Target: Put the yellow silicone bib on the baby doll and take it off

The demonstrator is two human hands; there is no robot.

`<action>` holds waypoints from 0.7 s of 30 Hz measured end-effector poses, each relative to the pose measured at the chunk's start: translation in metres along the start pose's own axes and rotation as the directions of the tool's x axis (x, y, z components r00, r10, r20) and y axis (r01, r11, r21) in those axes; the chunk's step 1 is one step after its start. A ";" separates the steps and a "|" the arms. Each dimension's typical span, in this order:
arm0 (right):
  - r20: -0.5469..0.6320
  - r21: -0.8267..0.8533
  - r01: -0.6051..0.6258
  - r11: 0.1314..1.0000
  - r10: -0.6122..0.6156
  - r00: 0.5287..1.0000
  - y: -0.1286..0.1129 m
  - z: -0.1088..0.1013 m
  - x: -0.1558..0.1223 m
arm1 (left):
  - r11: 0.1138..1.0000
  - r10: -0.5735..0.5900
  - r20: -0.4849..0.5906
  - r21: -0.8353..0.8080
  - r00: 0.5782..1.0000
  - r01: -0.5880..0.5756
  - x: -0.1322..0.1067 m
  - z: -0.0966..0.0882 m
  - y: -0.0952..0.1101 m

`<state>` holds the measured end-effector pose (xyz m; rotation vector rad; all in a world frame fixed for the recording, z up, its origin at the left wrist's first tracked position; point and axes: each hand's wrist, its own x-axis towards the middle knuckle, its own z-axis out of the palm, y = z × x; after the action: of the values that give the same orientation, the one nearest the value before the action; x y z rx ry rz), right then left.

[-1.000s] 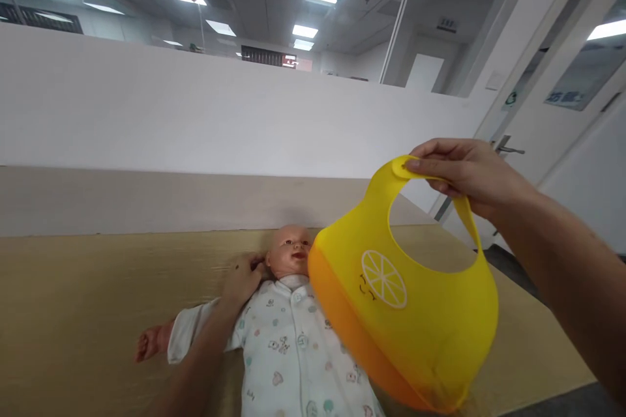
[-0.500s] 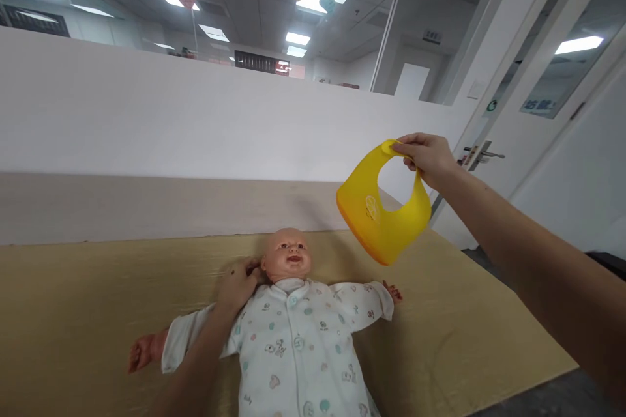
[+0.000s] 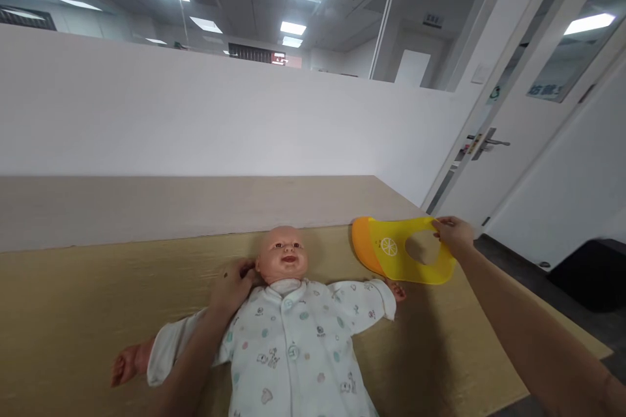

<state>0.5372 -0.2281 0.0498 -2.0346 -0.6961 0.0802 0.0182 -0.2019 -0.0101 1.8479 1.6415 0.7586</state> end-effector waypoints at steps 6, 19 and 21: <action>0.008 -0.315 0.031 0.949 -0.030 1.000 0.057 -0.005 0.003 | 1.000 0.010 0.028 -0.012 1.000 -0.010 0.001 -0.002 0.001; 0.223 -0.473 0.318 0.822 -0.237 0.945 0.090 -0.018 -0.058 | 0.999 0.041 0.021 0.008 0.999 -0.041 0.001 -0.003 0.002; 0.249 -0.447 0.353 0.822 -0.265 0.932 0.089 -0.020 -0.077 | 0.999 0.053 0.027 0.001 0.998 -0.053 0.001 -0.002 0.001</action>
<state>0.5191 -0.3163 -0.0281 -2.3752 -1.2589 -0.1206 0.0177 -0.2009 -0.0077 1.9011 1.5823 0.7522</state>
